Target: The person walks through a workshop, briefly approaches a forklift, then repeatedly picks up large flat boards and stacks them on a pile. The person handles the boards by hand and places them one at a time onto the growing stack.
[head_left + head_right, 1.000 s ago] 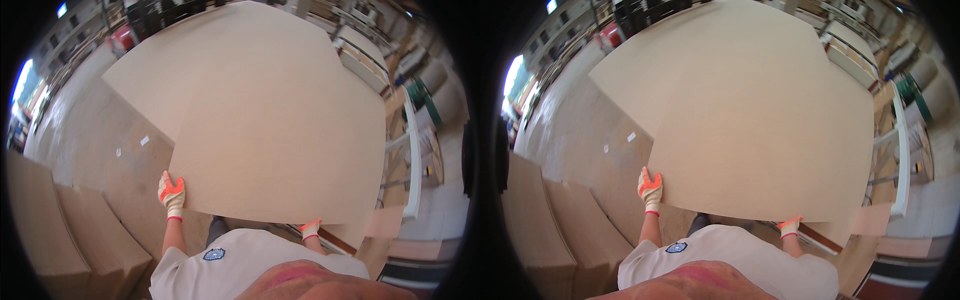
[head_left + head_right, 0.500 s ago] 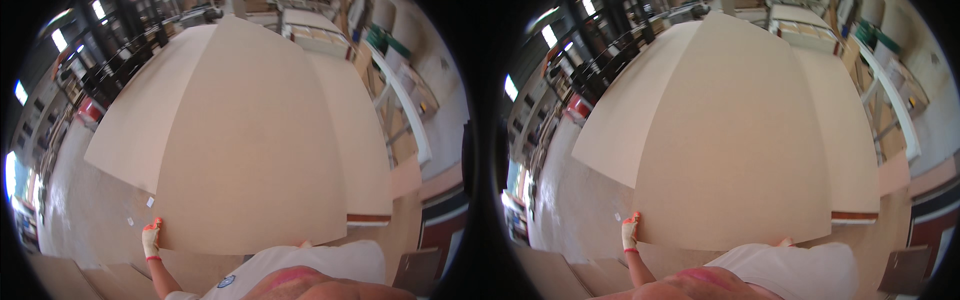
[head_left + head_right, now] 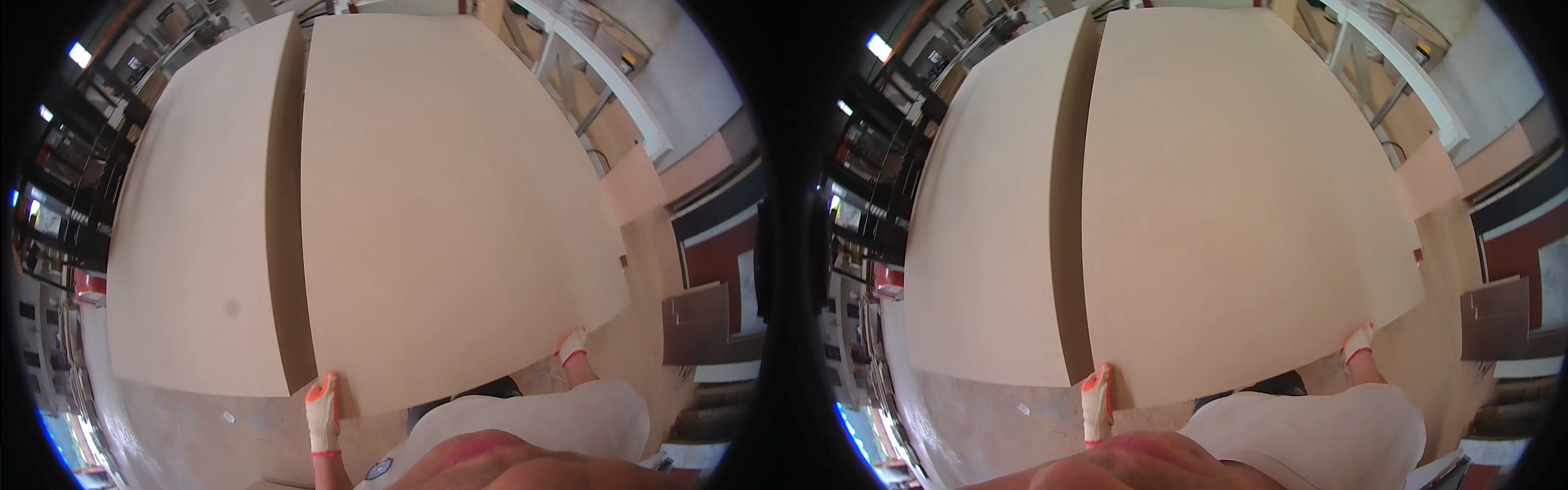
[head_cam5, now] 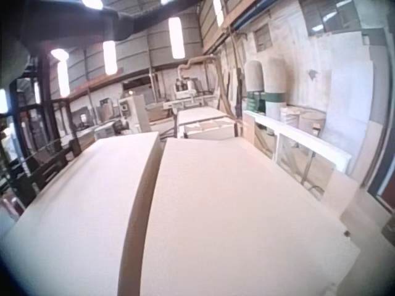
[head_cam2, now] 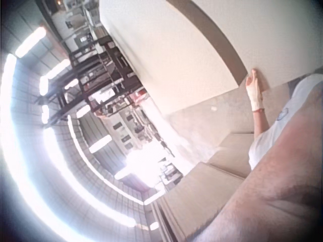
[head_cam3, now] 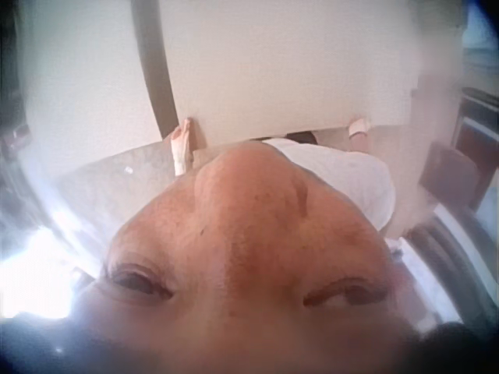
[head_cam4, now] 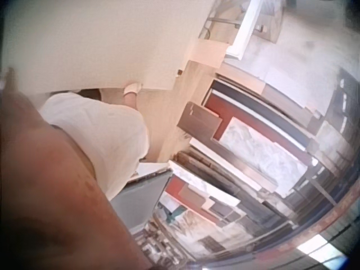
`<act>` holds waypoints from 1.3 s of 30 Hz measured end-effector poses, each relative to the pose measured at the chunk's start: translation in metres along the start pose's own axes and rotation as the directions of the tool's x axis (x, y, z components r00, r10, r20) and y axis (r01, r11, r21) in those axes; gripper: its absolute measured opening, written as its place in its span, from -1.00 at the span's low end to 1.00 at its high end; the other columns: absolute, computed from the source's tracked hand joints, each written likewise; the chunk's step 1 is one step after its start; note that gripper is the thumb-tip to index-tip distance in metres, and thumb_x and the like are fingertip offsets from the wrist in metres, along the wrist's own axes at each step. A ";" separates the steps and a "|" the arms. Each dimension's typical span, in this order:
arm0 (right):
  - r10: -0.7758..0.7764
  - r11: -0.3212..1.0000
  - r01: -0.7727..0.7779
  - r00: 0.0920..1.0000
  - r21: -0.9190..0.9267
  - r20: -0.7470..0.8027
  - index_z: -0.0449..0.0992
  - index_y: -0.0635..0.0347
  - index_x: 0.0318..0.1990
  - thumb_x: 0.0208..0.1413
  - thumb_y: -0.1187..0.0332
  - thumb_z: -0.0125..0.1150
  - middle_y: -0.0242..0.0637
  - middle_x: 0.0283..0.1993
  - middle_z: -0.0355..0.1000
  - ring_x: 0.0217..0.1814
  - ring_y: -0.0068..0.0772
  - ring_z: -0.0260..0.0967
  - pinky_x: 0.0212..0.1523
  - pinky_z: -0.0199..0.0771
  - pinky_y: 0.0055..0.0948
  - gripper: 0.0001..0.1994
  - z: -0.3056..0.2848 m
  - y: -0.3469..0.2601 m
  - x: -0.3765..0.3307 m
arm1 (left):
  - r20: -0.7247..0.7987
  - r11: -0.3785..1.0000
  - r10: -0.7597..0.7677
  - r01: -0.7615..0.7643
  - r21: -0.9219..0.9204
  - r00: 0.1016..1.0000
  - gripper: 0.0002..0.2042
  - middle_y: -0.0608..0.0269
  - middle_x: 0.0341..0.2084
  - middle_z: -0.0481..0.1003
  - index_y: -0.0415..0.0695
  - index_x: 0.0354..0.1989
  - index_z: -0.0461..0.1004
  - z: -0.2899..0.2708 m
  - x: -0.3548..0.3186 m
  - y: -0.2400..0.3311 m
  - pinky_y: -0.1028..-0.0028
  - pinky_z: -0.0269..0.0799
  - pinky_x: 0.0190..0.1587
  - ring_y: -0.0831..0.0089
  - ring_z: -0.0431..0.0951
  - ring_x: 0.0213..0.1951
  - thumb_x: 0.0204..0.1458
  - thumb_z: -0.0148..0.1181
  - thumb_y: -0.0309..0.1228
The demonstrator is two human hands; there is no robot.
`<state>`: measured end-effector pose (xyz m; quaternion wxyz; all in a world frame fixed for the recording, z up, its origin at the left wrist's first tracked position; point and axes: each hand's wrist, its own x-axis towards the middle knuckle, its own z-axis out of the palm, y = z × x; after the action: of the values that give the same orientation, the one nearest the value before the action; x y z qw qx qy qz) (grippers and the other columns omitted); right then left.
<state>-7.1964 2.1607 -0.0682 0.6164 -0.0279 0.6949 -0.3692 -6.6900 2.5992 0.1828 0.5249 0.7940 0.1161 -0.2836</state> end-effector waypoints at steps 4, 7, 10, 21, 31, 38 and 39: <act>-0.270 0.953 0.248 0.955 0.176 0.119 0.12 0.19 0.56 0.51 -0.22 -0.36 -0.19 0.60 0.17 0.63 -0.06 0.07 0.56 0.13 0.01 -0.25 0.009 -0.071 -0.039 | 0.073 0.995 -0.071 0.077 -0.070 0.995 -0.72 0.58 -0.43 0.47 -0.12 -0.29 0.61 0.063 0.076 -0.007 0.54 0.36 -0.28 0.69 0.40 -0.37 0.25 0.40 -0.14; -0.225 0.957 0.159 0.935 0.242 0.276 0.13 0.14 0.56 0.50 -0.17 -0.19 -0.23 0.59 0.18 0.57 -0.10 0.16 0.46 0.27 0.04 -0.30 0.007 -0.116 -0.038 | 0.067 0.995 -0.099 0.100 -0.010 0.993 -0.58 0.49 -0.30 0.55 -0.21 -0.13 0.63 0.120 0.106 -0.041 0.49 0.47 -0.18 0.59 0.49 -0.28 0.21 0.42 -0.03; -0.158 0.983 0.166 0.982 -0.076 0.101 0.16 0.09 0.55 0.50 -0.14 -0.11 -0.24 0.55 0.24 0.46 -0.08 0.32 0.34 0.40 0.06 -0.34 0.016 -0.118 -0.005 | 0.129 0.970 -0.230 0.216 0.113 0.965 -0.35 0.37 -0.20 0.57 -0.27 0.02 0.60 0.156 0.122 -0.083 0.44 0.52 -0.10 0.55 0.50 -0.19 0.10 0.45 0.15; -0.510 -0.137 0.414 0.749 -0.900 0.423 0.34 0.06 0.46 0.29 -0.11 0.13 -0.07 0.50 0.27 0.47 -0.06 0.33 0.39 0.38 -0.13 -0.31 0.323 0.022 0.112 | 0.394 0.508 0.341 -0.520 0.686 0.853 -0.08 -0.18 0.48 0.23 -0.32 0.52 0.12 0.404 0.435 -0.076 0.19 0.15 0.50 0.02 0.23 0.49 0.21 0.22 0.16; -0.687 -0.501 0.439 0.322 -0.746 0.651 0.27 0.09 0.50 0.35 -0.02 0.08 -0.03 0.59 0.14 0.68 0.06 -0.04 0.66 -0.20 0.05 -0.34 0.474 0.085 0.238 | 0.236 0.444 0.550 -0.520 0.730 0.801 -0.01 -0.39 0.38 0.25 -0.46 0.46 0.11 0.486 0.496 -0.092 0.00 0.22 0.42 -0.19 0.30 0.37 0.17 0.27 0.20; -0.676 -0.450 0.500 0.350 -0.740 0.648 0.27 0.11 0.50 0.36 -0.01 0.07 -0.06 0.60 0.13 0.69 0.07 -0.08 0.67 -0.24 0.05 -0.35 0.499 0.057 0.234 | 0.295 0.074 0.736 -0.505 0.860 0.610 -0.09 -0.48 0.22 0.40 -0.50 0.42 0.14 0.508 0.509 -0.073 -0.03 0.42 0.25 -0.30 0.47 0.20 0.26 0.16 0.18; -0.666 -0.438 0.468 0.405 -0.768 0.627 0.27 0.11 0.50 0.36 -0.01 0.07 -0.07 0.60 0.13 0.69 0.07 -0.08 0.67 -0.23 0.05 -0.34 0.501 0.056 0.234 | 0.296 0.077 0.734 -0.508 0.858 0.611 -0.09 -0.48 0.19 0.42 -0.49 0.42 0.15 0.507 0.514 -0.074 -0.02 0.45 0.21 -0.30 0.49 0.16 0.26 0.16 0.18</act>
<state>-6.7895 1.8457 -0.2783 0.0528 -0.7650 0.6375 -0.0746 -6.4750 2.1159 -0.3145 0.0710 0.9336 -0.3487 0.0425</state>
